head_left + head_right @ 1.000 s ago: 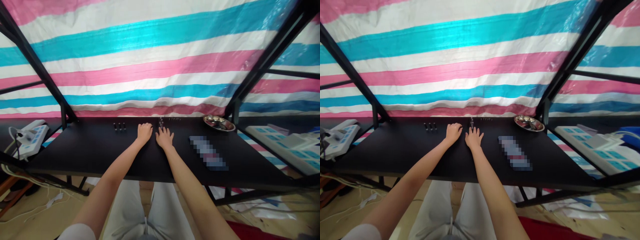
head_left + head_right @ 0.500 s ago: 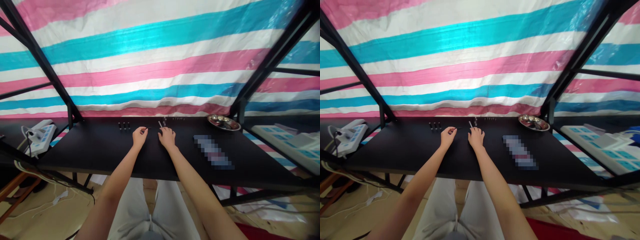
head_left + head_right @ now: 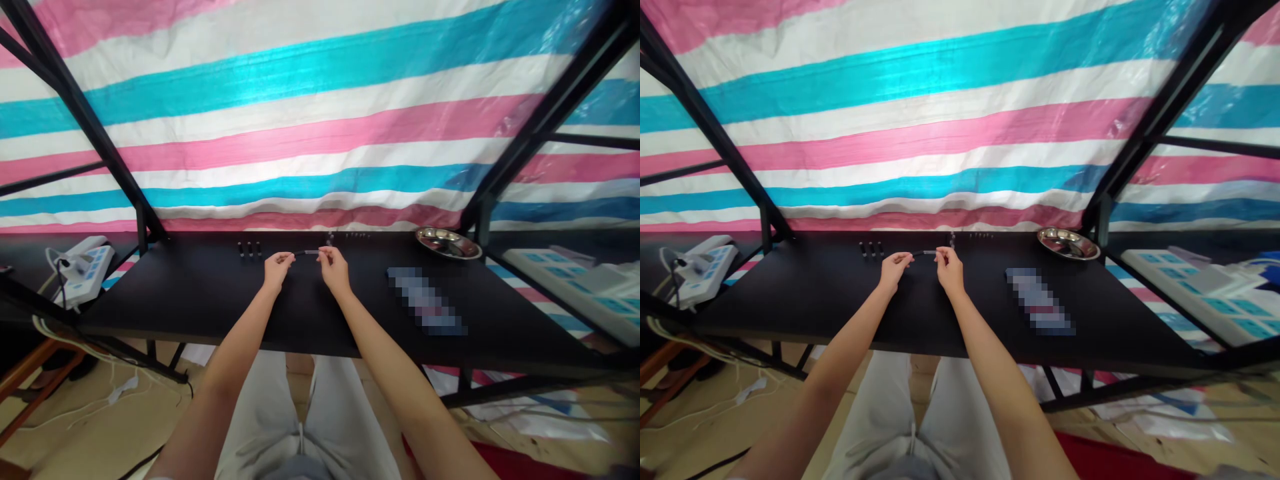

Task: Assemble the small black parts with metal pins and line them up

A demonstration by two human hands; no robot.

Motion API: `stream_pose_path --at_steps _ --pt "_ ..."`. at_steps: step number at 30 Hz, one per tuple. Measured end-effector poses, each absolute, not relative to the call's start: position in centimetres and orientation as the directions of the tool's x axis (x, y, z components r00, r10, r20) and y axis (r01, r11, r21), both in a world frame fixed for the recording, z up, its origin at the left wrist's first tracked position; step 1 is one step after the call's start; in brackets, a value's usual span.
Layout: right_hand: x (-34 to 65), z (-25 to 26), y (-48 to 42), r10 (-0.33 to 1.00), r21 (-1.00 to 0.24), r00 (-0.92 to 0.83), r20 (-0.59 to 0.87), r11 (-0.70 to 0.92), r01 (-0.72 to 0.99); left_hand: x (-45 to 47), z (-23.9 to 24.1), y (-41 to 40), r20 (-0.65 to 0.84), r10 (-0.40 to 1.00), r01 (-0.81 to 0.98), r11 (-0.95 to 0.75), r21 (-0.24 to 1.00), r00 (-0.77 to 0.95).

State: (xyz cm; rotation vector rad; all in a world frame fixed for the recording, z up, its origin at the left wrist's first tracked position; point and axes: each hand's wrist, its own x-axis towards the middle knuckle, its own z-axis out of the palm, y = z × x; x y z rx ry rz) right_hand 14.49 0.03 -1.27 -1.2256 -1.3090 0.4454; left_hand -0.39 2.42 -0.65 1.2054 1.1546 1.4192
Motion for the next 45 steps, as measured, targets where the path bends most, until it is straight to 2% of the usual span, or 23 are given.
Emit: stream_pose_path --at_steps 4,7,11,15,24,32,40,45 --pt "14.7 -1.5 0.5 0.844 -0.889 0.300 0.444 0.374 0.263 -0.5 -0.4 2.3 0.105 0.991 -0.070 -0.111 0.991 -0.081" --pt "14.8 -1.6 0.9 0.878 -0.924 0.290 0.382 0.365 0.113 -0.7 -0.4 2.4 0.088 0.995 -0.097 -0.093 0.991 -0.049" --pt "14.6 -1.5 0.9 0.931 -0.948 0.221 0.291 0.313 -0.067 -0.8 -0.6 2.6 0.104 0.994 -0.147 -0.097 0.984 0.041" --pt "14.3 -1.4 0.6 0.967 -0.959 0.130 0.221 0.239 -0.150 -0.7 -0.6 2.5 0.122 0.986 -0.129 -0.107 0.986 0.114" --pt "14.2 -1.7 0.5 0.987 -0.974 0.069 0.142 0.152 -0.169 -0.2 0.0 1.6 0.196 0.980 -0.025 -0.195 0.981 0.043" --pt "13.7 -2.0 0.2 0.983 -0.980 -0.101 0.154 0.140 -0.139 0.1 -0.1 0.9 0.216 0.963 0.043 -0.226 0.973 0.160" --pt "14.0 -1.8 0.4 0.988 -0.971 -0.106 0.114 0.088 -0.224 0.1 0.3 0.9 0.231 0.949 -0.097 -0.215 0.972 0.213" --pt "13.8 -1.9 0.3 0.987 -0.966 -0.142 0.079 0.041 -0.257 0.0 -0.5 1.4 0.271 0.942 0.059 -0.287 0.956 0.199"
